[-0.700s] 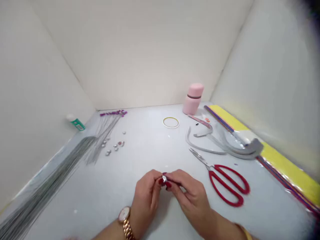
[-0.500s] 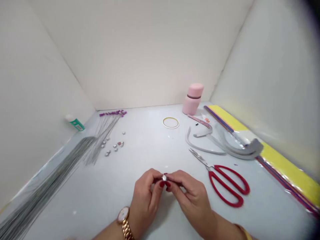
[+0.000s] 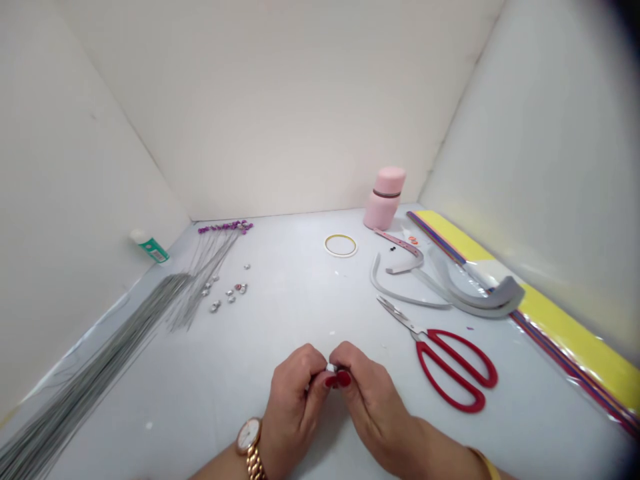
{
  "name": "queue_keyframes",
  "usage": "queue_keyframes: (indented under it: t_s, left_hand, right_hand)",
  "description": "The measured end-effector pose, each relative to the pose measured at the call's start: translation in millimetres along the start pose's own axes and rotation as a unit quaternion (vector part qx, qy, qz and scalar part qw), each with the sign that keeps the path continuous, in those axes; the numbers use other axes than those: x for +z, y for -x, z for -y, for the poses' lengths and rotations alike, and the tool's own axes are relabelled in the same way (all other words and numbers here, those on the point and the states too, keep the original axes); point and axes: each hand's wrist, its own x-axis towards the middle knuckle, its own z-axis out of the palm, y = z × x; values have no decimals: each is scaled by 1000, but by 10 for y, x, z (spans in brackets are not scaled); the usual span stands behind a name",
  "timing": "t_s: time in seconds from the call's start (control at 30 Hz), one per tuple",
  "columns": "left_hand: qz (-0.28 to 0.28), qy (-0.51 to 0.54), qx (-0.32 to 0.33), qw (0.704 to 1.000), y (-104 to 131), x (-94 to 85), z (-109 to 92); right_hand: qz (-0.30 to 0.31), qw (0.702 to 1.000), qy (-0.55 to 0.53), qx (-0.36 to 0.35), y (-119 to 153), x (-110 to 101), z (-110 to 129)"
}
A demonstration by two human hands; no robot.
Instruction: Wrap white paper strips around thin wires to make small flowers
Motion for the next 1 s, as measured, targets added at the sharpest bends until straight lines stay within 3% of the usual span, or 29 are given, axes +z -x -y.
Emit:
queue_keyframes:
  t_s: [0.17,0.4,0.6,0.8,1.0]
  left_hand:
    - [-4,12,-2,1000,-14,13,4]
    - [-10,9,46,999,-21,3,-31]
    - [15,-7,39,999,-11,-5,4]
    - [47,-33,86,995,13,3,9]
    - [52,-32,98,993,26,14,-26]
  right_hand:
    - [11,999,-32,24,4,13,13]
    - [25,995,-90,28,28,23,7]
    - [-24,999,2,-46,-2,-1,3]
    - [-74,976,116,-166,1,-12,-4]
    - [-81,969,157,-173,29,-21,6]
